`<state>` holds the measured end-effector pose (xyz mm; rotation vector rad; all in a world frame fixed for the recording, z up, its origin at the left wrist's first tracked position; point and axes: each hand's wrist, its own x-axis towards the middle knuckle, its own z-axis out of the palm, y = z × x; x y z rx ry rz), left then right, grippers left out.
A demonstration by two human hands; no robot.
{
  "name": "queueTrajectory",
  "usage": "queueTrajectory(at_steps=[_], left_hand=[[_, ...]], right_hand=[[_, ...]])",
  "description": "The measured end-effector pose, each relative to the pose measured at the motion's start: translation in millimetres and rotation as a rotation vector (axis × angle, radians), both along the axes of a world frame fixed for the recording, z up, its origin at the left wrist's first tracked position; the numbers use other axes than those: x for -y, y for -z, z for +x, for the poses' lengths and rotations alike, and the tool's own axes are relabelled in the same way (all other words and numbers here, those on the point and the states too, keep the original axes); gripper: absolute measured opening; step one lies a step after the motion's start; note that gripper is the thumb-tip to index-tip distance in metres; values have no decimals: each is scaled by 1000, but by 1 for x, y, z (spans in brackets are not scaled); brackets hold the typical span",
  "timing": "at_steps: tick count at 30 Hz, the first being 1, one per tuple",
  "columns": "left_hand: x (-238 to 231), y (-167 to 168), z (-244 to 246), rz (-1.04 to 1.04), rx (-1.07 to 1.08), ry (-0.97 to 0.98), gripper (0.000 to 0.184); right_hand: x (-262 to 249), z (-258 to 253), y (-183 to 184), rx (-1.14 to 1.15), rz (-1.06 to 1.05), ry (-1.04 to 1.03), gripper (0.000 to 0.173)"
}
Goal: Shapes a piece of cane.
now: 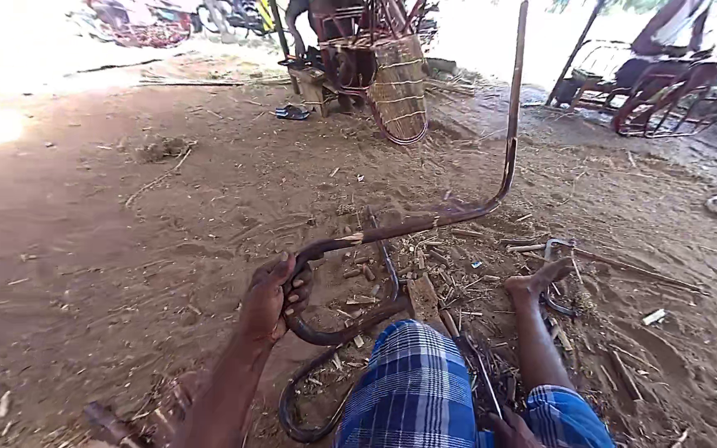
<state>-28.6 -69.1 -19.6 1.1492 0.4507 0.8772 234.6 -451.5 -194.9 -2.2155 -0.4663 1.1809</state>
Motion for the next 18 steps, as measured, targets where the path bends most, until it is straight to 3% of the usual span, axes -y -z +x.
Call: queueTrajectory(at_steps=[2, 3, 6, 8, 9, 11, 13, 15, 18], left_hand=[[9, -20, 22, 33, 5, 55, 38], [13, -32, 31, 51, -4, 69, 37], [26, -71, 49, 124, -29, 165, 32], [37, -96, 65, 202, -16, 274, 31], [41, -109, 73, 266, 1, 318, 28], [43, -131, 87, 441, 29, 317, 22], [38, -142, 96, 576, 64, 223, 35], [39, -140, 101, 544, 146, 185, 50], [40, -130, 118, 433, 313, 185, 48]], right_hand=[[-21, 18, 2, 236, -110, -156, 40], [-29, 24, -20, 420, -37, -191, 41], [-53, 59, -134, 1149, 439, -139, 64], [-62, 92, -219, 1465, 531, -198, 83], [-66, 107, -251, 1559, 541, -282, 84], [-72, 130, -288, 1617, 576, -440, 56], [-68, 138, -303, 1515, 539, -513, 38], [-56, 129, -315, 1435, 485, -497, 39], [-40, 117, -318, 1365, 532, -448, 44]])
